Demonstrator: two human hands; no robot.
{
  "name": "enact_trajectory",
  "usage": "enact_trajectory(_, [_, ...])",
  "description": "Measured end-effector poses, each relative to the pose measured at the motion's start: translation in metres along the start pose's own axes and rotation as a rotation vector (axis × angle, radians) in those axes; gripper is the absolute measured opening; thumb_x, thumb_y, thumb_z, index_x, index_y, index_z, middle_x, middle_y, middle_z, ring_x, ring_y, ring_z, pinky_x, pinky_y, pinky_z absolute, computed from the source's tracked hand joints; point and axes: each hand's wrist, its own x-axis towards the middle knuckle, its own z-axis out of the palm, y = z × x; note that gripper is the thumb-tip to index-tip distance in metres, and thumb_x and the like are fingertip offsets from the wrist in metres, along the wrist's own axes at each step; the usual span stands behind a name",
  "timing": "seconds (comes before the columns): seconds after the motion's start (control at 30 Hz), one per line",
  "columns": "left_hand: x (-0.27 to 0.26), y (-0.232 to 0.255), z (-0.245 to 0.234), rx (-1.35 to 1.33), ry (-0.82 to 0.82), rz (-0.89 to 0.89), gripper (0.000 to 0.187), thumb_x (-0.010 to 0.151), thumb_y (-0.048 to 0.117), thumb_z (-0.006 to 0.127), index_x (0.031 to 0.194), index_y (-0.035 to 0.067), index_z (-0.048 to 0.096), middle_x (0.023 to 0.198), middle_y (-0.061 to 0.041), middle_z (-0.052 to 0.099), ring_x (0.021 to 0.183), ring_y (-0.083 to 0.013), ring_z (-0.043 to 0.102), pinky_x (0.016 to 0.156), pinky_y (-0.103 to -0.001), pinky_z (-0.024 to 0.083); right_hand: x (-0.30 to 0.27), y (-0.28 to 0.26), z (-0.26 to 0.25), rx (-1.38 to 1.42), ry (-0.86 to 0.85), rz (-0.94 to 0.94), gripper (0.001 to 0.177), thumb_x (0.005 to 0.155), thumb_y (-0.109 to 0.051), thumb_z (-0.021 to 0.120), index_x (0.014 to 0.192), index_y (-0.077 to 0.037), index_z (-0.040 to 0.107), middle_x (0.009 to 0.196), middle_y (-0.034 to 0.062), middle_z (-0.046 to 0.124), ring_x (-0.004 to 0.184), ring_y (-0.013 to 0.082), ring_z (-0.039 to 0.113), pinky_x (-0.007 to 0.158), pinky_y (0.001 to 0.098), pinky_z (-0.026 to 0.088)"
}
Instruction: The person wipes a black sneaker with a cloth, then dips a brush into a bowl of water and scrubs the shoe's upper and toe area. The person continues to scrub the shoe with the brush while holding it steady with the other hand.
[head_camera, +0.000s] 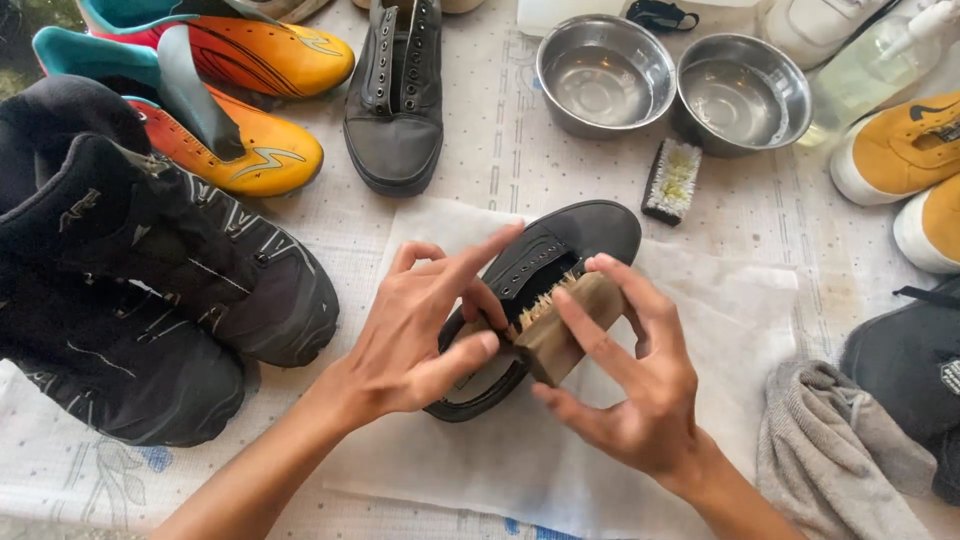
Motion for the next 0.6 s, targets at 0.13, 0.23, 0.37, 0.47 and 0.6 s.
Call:
enact_trajectory(0.13, [-0.003, 0.011, -0.003, -0.008, -0.028, -0.177, 0.072, 0.099, 0.057, 0.025, 0.16, 0.019, 0.021, 0.108, -0.001, 0.084, 0.043, -0.014, 0.061, 0.059, -0.03, 0.052, -0.003, 0.02, 0.0, -0.087, 0.065, 0.081, 0.054, 0.092, -0.033, 0.074, 0.138, -0.007, 0.064, 0.147, 0.0271, 0.046, 0.133, 0.0423, 0.056, 0.11, 0.0526, 0.059])
enact_trajectory(0.23, [0.0, 0.032, -0.005, -0.133, -0.142, -0.275, 0.076, 0.099, 0.055, 0.032, 0.161, 0.015, 0.013, 0.123, -0.017, 0.078, 0.096, -0.0317, 0.083, 0.092, -0.035, 0.056, -0.003, 0.018, -0.002, -0.022, 0.058, 0.061, 0.055, 0.094, -0.034, 0.072, 0.138, -0.002, 0.062, 0.147, 0.0275, 0.042, 0.133, 0.0438, 0.057, 0.112, 0.052, 0.057])
enact_trajectory(0.37, [0.009, 0.027, 0.0, -0.607, -0.145, -0.601, 0.075, 0.093, 0.04, 0.041, 0.162, 0.026, 0.016, 0.124, -0.025, 0.074, 0.106, -0.0365, 0.08, 0.091, -0.041, 0.068, -0.005, 0.003, 0.0, 0.104, -0.044, -0.098, 0.054, 0.09, -0.041, 0.074, 0.13, -0.005, 0.067, 0.143, 0.0282, 0.045, 0.131, 0.042, 0.06, 0.114, 0.0479, 0.054])
enact_trajectory(0.47, [0.011, 0.022, -0.004, -0.685, -0.147, -0.655, 0.082, 0.086, 0.043, 0.041, 0.162, 0.028, 0.014, 0.121, -0.023, 0.076, 0.102, -0.0401, 0.081, 0.087, -0.045, 0.069, -0.004, 0.015, 0.003, -0.052, 0.056, -0.018, 0.054, 0.09, -0.036, 0.074, 0.133, -0.004, 0.066, 0.141, 0.0293, 0.049, 0.129, 0.0395, 0.058, 0.109, 0.0499, 0.056])
enact_trajectory(0.6, [0.009, 0.018, -0.003, -0.762, -0.167, -0.614, 0.085, 0.086, 0.043, 0.044, 0.163, 0.027, 0.013, 0.122, -0.027, 0.073, 0.108, -0.0409, 0.078, 0.092, -0.047, 0.066, -0.002, 0.003, 0.003, 0.01, 0.045, 0.023, 0.054, 0.096, -0.035, 0.069, 0.138, -0.001, 0.061, 0.145, 0.0303, 0.044, 0.135, 0.0448, 0.056, 0.114, 0.0504, 0.054])
